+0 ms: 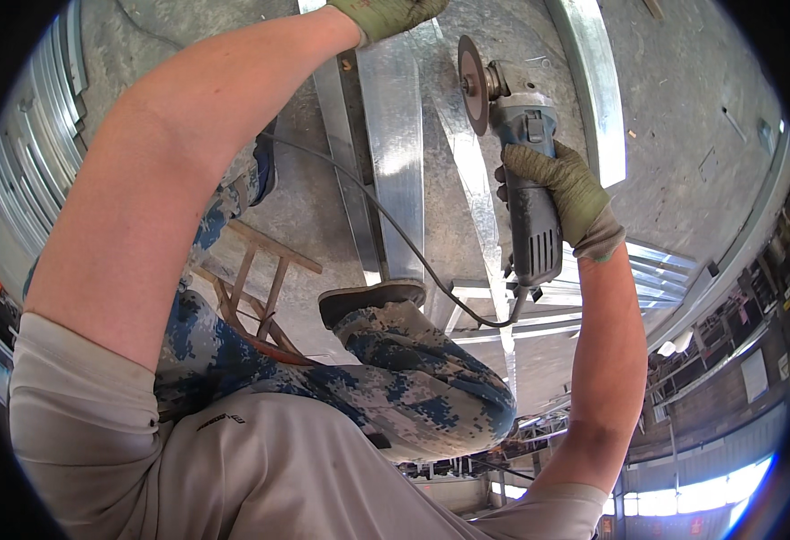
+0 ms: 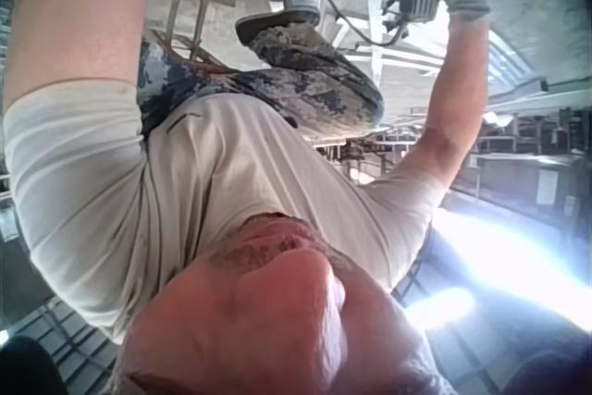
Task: The person sits on the floor and uses tin snips to cut a long metal strip into smaller pieces. Then the person uses an angle grinder to smooth the cut edges of the metal strips.
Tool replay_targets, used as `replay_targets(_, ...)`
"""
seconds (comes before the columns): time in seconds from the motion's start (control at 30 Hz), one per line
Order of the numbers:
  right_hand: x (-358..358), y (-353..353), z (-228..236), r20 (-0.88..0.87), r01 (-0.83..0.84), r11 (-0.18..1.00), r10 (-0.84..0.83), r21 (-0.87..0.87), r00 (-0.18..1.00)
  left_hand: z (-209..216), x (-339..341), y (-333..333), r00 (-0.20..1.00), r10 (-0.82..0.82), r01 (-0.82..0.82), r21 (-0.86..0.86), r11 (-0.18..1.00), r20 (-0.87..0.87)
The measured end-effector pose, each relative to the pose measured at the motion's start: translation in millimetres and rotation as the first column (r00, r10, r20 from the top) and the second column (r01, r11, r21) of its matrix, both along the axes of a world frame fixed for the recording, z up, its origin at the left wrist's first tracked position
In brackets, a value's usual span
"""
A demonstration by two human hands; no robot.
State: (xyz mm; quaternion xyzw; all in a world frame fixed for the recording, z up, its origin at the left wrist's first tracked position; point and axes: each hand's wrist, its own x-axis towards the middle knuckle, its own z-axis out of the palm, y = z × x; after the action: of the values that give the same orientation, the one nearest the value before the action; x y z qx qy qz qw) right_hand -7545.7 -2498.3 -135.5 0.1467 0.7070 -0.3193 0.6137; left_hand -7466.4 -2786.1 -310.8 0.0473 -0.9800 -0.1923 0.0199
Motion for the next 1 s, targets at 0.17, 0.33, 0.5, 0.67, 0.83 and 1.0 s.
replay_targets(0.17,0.7,-2.2,1.8,0.000,-0.007,1.000,0.007,0.007,1.000,2.5,-1.1,0.1,1.000,-0.006,0.006,-0.005,1.000,0.020)
replay_targets(0.33,-2.6,1.7,-2.8,0.025,-0.014,1.000,0.014,0.017,1.000,-1.7,-0.7,0.3,1.000,-0.005,0.005,-0.013,1.000,-0.005)
replay_targets(0.5,-0.3,2.1,0.0,-0.008,0.000,1.000,0.000,-0.011,1.000,-0.4,-1.2,0.9,1.000,-0.012,0.012,0.003,1.000,0.028)
replay_targets(0.67,-2.8,-2.8,-2.1,-0.028,0.006,1.000,-0.007,-0.016,1.000,2.1,-0.9,-0.7,0.999,-0.011,0.011,0.006,1.000,0.033)
replay_targets(0.83,-2.4,-1.0,-5.7,-0.026,0.007,1.000,-0.007,0.004,1.000,-3.9,-1.2,0.8,1.000,0.000,0.000,-0.006,1.000,0.009)
replay_targets(1.0,-2.7,-0.8,-6.9,-0.015,-0.013,1.000,0.013,0.008,1.000,-1.9,-0.6,1.0,1.000,-0.004,0.004,0.001,1.000,0.013)
